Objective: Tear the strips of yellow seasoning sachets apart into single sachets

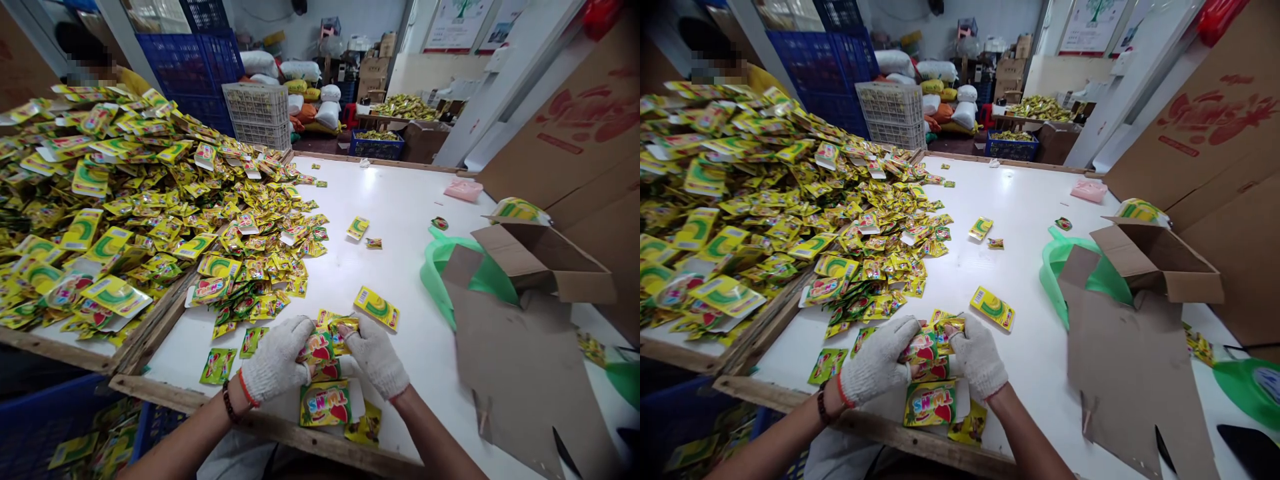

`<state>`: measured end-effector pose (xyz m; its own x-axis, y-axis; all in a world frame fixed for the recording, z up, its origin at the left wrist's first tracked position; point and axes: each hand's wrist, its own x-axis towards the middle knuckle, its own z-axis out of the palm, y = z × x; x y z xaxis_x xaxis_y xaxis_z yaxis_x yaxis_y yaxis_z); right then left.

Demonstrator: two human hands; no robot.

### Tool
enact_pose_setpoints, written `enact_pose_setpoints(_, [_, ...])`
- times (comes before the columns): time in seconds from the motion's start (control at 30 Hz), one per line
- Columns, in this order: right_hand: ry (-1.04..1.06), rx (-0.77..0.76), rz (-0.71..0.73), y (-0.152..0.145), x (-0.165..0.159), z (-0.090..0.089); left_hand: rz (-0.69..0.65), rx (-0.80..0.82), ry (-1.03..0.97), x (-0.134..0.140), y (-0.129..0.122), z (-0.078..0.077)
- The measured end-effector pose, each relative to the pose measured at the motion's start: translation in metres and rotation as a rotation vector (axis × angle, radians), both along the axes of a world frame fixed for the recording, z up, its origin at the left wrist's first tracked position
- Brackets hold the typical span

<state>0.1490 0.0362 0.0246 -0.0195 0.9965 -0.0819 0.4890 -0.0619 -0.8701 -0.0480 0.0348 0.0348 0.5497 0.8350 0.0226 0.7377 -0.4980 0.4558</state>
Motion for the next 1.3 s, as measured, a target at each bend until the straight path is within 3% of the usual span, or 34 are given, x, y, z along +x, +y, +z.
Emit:
enact_pose_setpoints(0.1, [-0.043, 0.042, -0.059, -0.011, -0.008, -0.004, 0.094, -0.028, -0.119, 0.000, -0.005, -0.006])
enact_pose_setpoints(0.2, [-0.012, 0.061, 0.012, -0.018, -0.012, -0.002, 0.069, -0.036, -0.175, 0.000, -0.009, -0.013])
enact_pose_setpoints(0.3, [0.115, -0.072, 0.086, -0.016, -0.009, 0.003, -0.026, -0.001, -0.113, 0.001, -0.008, -0.016])
enact_pose_setpoints(0.4, [0.209, -0.202, 0.048, -0.012, -0.003, 0.006, -0.059, 0.076, 0.020, 0.000, -0.004, -0.013])
enact_pose_setpoints(0.57, [0.024, -0.017, 0.208, -0.020, 0.007, 0.003, -0.112, 0.100, 0.056, -0.003, -0.008, -0.008])
enact_pose_setpoints(0.67, [-0.086, -0.006, 0.104, -0.026, 0.004, 0.000, -0.165, 0.086, 0.049, 0.001, -0.015, -0.012])
enact_pose_setpoints(0.77, [-0.006, -0.029, 0.076, -0.028, 0.001, 0.005, -0.095, 0.068, 0.059, 0.007, -0.017, -0.014])
enact_pose_setpoints(0.93, [0.307, -0.313, 0.104, -0.036, 0.002, 0.019, -0.011, 0.033, 0.024, 0.013, -0.013, -0.009])
enact_pose_setpoints(1.13, [0.573, -0.556, 0.345, -0.053, 0.000, 0.003, -0.166, -0.033, 0.064, 0.019, -0.018, 0.002])
enact_pose_setpoints(1.2, [0.491, -0.558, 0.292, -0.051, 0.001, -0.001, -0.171, -0.023, 0.044, 0.025, -0.020, 0.002])
enact_pose_setpoints(1.3, [0.273, -0.420, 0.035, -0.042, 0.003, 0.003, -0.112, 0.011, -0.068, 0.040, -0.019, -0.003])
